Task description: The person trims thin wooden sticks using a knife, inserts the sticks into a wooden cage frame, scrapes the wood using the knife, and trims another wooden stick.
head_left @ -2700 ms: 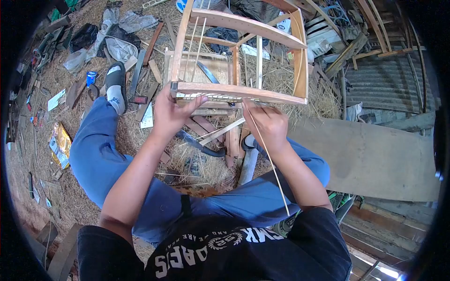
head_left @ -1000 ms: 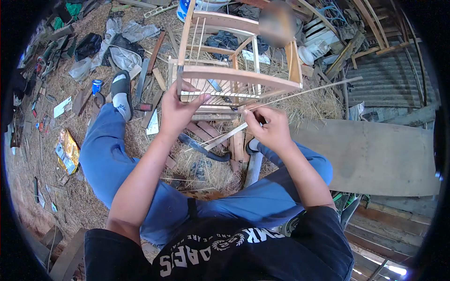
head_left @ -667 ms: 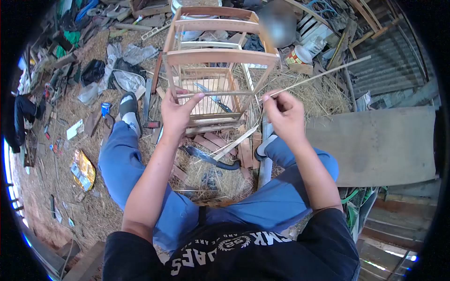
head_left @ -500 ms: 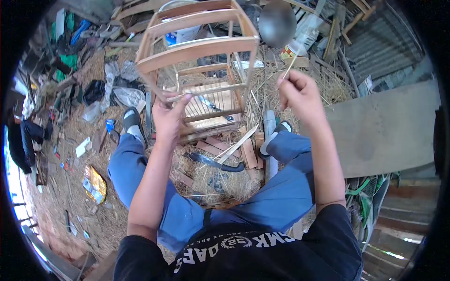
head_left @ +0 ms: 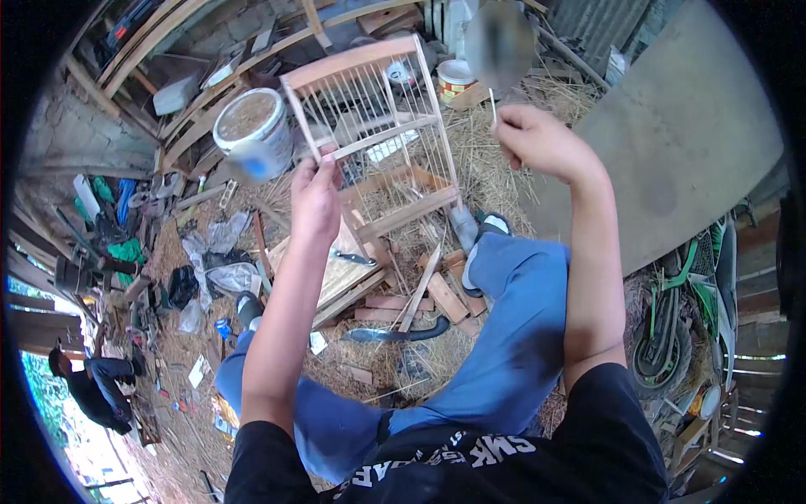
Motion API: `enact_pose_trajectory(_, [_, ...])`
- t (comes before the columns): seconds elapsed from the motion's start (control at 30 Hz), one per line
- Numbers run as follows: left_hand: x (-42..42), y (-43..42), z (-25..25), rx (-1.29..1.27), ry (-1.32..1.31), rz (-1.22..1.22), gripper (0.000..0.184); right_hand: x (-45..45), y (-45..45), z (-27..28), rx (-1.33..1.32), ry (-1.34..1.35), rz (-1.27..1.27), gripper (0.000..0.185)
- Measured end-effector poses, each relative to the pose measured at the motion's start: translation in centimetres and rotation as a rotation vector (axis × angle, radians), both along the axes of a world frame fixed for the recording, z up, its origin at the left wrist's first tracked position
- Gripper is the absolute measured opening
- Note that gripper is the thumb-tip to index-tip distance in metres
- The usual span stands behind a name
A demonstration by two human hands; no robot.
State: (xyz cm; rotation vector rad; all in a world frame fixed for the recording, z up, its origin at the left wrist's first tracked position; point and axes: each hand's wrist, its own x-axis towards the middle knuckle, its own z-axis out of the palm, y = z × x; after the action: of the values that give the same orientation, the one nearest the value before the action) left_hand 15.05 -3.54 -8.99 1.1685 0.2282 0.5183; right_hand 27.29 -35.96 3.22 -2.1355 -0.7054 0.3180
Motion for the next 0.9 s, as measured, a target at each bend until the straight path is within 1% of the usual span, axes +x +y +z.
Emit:
enact_pose_trajectory(0.03, [1.9,-0.6,-0.1,-0.041,0.011,-0.033,0.026,-0.1,-0.5,0.0,-0.085,-0.037,0.011,0.026])
enact_pose_trajectory(0.07, [3.7,-1.4,-0.3,-0.036,0.104,-0.012,0.03,-0.4,-1.0,0.0,-0.113,-0.065,-0.021,0.026])
enact_pose_trajectory(0.1, [5.5,-2.1,-0.5,-0.037,0.097,-0.024,0.03,-0.6,-1.4,-0.1,-0.115,-0.071,-0.034,0.026])
enact_pose_trajectory(0.17, [8.4,-3.3,-1.1,0.051,0.146,-0.048,0.035,-0.8,-1.8,-0.7,-0.216,-0.24,0.021,0.025])
enact_pose_trajectory(0.2, [9.4,-3.7,-1.2,0.124,0.164,-0.077,0.039,-1.1,-1.8,-0.3,-0.25,-0.142,0.051,0.022])
enact_pose_trajectory(0.3, [12.9,-5.0,-1.8,0.169,0.225,-0.091,0.035,-1.4,-2.3,-0.7,-0.267,-0.187,0.094,0.022])
enact_pose_trajectory(0.37, [15.2,-4.9,-2.6,0.133,0.196,-0.11,0.034,-1.3,-2.5,-0.8,-0.26,-0.167,0.068,0.023])
enact_pose_trajectory(0.43, [16.5,-4.9,-3.0,0.038,0.167,-0.114,0.033,-1.1,-2.5,-1.2,-0.235,-0.272,-0.018,0.024])
enact_pose_trajectory(0.47, [16.7,-4.9,-3.4,0.023,0.17,-0.113,0.033,-1.0,-2.4,-1.2,-0.238,-0.267,-0.016,0.024])
enact_pose_trajectory(0.53, [17.1,-4.4,-5.6,-0.01,0.172,-0.081,0.032,-0.7,-2.0,-0.6,-0.284,-0.157,-0.053,0.028])
enact_pose_trajectory(0.57, [17.2,-4.1,-7.1,-0.04,0.171,-0.051,0.031,-0.5,-1.8,-0.9,-0.286,-0.155,-0.051,0.028])
enact_pose_trajectory(0.6, [17.4,-3.6,-8.9,-0.051,0.226,-0.036,0.032,-0.3,-1.6,-1.2,-0.284,-0.178,-0.025,0.028])
enact_pose_trajectory(0.67, [17.2,-2.8,-12.6,-0.106,0.24,-0.051,0.033,0.0,-1.4,-1.7,-0.286,-0.201,0.006,0.028])
enact_pose_trajectory(0.7, [16.7,-2.7,-13.3,-0.159,0.253,-0.065,0.033,0.0,-1.2,-1.8,-0.305,-0.162,0.023,0.028])
enact_pose_trajectory(0.73, [16.3,-2.5,-14.0,-0.129,0.339,-0.059,0.034,0.0,-0.8,-2.0,-0.325,-0.124,0.043,0.028])
enact_pose_trajectory(0.77, [16.2,-2.5,-14.8,-0.135,0.34,-0.048,0.034,-0.2,-0.6,-1.9,-0.328,-0.124,0.056,0.028])
enact_pose_trajectory(0.83, [16.2,-2.3,-16.7,-0.249,0.351,-0.008,0.035,-0.6,-0.4,-1.5,-0.336,-0.087,0.062,0.026])
enact_pose_trajectory(0.87, [16.8,-0.9,-18.7,-0.171,0.381,-0.065,0.035,-0.6,-0.3,-1.7,-0.339,-0.087,0.072,0.026])
enact_pose_trajectory(0.9, [17.1,-0.7,-19.4,-0.176,0.382,-0.058,0.035,-0.5,-0.3,-1.8,-0.334,-0.095,0.075,0.026])
